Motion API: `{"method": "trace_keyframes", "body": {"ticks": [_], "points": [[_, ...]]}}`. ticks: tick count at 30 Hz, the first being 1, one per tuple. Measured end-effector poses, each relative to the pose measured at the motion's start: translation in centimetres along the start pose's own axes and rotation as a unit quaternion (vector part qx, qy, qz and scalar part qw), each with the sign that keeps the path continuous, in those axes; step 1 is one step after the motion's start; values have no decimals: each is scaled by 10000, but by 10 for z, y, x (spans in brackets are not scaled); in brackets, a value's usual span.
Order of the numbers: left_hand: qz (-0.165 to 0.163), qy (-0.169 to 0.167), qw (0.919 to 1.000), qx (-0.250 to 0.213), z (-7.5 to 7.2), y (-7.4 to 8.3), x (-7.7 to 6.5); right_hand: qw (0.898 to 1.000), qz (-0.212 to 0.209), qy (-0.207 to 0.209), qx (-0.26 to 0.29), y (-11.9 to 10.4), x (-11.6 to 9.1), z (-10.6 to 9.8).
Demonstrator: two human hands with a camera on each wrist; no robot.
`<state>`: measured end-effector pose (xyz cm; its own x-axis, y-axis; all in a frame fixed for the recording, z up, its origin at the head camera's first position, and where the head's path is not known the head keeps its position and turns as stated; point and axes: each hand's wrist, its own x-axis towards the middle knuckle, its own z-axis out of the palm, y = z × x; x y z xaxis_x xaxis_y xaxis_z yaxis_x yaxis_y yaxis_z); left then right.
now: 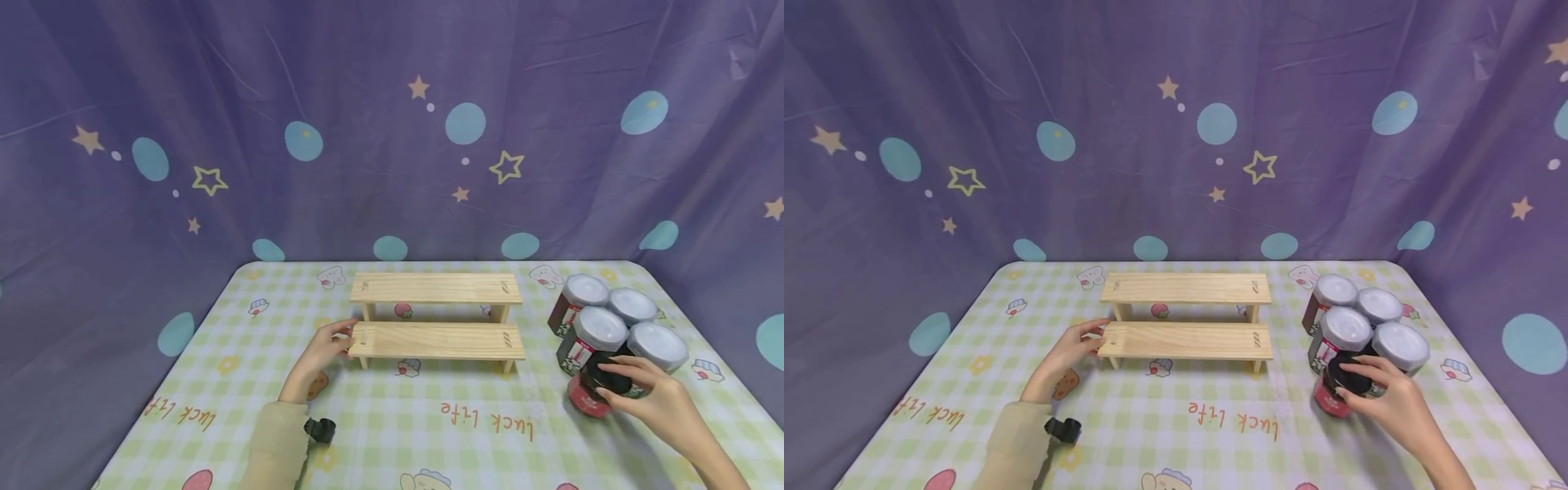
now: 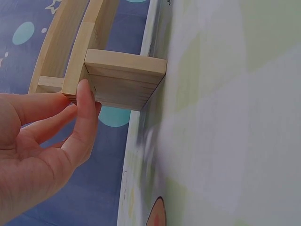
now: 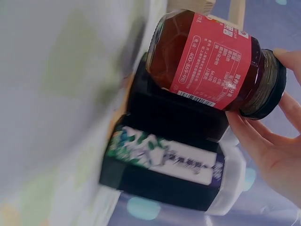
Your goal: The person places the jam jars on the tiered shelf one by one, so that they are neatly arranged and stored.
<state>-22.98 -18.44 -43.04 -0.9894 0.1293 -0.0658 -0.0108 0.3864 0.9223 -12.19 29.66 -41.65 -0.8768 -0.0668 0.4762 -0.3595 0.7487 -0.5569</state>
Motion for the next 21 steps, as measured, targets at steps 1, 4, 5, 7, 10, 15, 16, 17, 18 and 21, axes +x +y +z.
{"method": "trace_keyframes", "body": {"ticks": [1, 4, 5, 7, 10, 15, 16, 17, 18, 21], "points": [[-6, 3, 10000, -12, 0, 0, 0, 10000, 10, -33, -13, -2, 1, 0], [14, -22, 10000, 7, 0, -1, 1, 9999, 47, -161, -24, -10, 6, -1], [-9, -18, 10000, -10, 0, -1, 1, 9998, 46, -205, -31, -12, 7, -1], [-24, -17, 10000, -4, 0, -1, 2, 9995, 72, -315, -39, -18, 12, -1], [-11, -8, 10000, 5, -1, -1, 2, 9991, 45, -431, -33, -25, 19, 0], [14, -19, 10000, -32, -2, 0, 1, 9987, -209, -469, 7, -35, 31, 3], [4, -28, 10000, -48, -2, 0, 1, 9985, -301, -456, 10, -37, 33, 3], [-10, -33, 10000, -61, -2, 0, 1, 9983, -384, -444, 11, -38, 35, 4], [-19, -37, 10000, -65, -1, 0, 1, 9979, -489, -432, 33, -40, 38, 5], [-24, -27, 10000, -52, -1, -1, 1, 9961, -816, -320, 50, -44, 45, 7]]}}
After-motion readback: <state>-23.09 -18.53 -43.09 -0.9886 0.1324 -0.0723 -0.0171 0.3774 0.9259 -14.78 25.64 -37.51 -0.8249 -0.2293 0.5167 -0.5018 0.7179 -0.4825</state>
